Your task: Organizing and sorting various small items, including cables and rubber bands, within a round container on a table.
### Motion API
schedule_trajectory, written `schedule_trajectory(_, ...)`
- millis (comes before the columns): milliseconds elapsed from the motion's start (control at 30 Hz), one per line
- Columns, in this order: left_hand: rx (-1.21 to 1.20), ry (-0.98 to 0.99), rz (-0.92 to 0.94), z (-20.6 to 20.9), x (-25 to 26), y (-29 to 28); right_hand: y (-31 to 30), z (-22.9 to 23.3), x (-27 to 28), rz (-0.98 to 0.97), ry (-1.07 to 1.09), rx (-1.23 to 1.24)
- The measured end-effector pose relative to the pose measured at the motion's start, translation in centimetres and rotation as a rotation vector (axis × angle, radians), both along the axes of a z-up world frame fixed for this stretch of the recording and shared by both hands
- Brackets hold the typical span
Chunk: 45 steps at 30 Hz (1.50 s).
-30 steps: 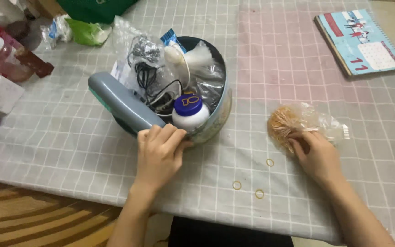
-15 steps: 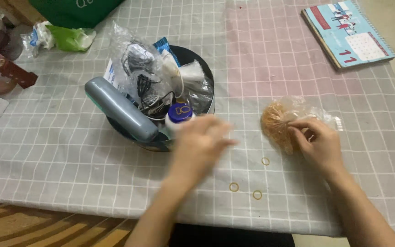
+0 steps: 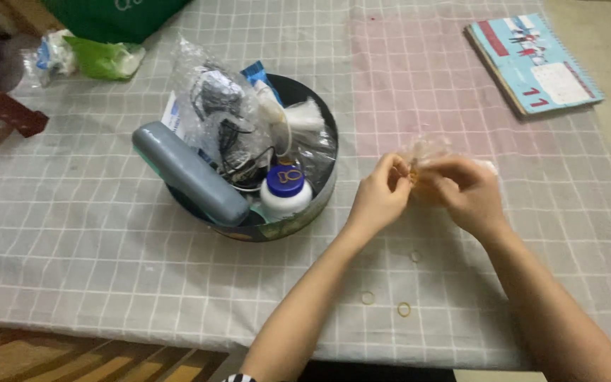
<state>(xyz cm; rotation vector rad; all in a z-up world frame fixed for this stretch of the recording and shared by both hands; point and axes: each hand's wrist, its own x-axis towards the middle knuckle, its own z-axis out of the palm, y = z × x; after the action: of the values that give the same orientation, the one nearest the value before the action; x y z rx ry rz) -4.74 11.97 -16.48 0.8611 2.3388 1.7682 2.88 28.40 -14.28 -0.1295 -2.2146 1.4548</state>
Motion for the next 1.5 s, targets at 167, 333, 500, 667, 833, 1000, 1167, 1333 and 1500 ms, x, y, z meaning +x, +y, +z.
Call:
schedule_trajectory(167, 0.276, -0.242, -0.02, -1.1, -1.5, -1.1, -2.1, 1.2, -0.7, 0.131, 0.024, 0.425)
schedule_trajectory(333, 0.041, -0.164, -0.082, -0.7, -0.6, -0.9, -3.1, 2.5, 0.6, -0.039, -0.177, 0.722)
schedule_trajectory(500, 0.327, -0.439, -0.247, -3.4, -0.6, 0.4, -0.6, -0.9, 1.1, -0.003, -0.331, 0.581)
schedule_trajectory(667, 0.375, -0.535, -0.237, -3.8, -0.3, 0.8, -1.3, 0.3, 1.8, 0.05, -0.245, 0.847)
schedule_trajectory(833, 0.192, -0.273, -0.055, -3.0, -0.9, 0.4, -4.3, 4.6, 0.7, -0.055, -0.231, 0.736)
schedule_trajectory(1000, 0.207, -0.19, -0.185, -7.4, -1.1, 1.1, -10.6, 9.0, -3.9, 0.261, -0.212, 0.637)
schedule_trajectory(1167, 0.473, 0.062, -0.391, -7.3, -1.5, -0.3, -15.8, 8.6, -10.5, 0.601, 0.052, 0.704)
schedule_trajectory(1333, 0.321, -0.028, -0.355, -6.8, -1.4, 0.0, -16.6, 8.0, -11.4, 0.716, -0.076, 0.916)
schedule_trajectory(1500, 0.221, -0.122, -0.341, -5.6, -1.5, 0.6, -16.5, 6.5, -10.9, 0.556, 0.098, 0.901)
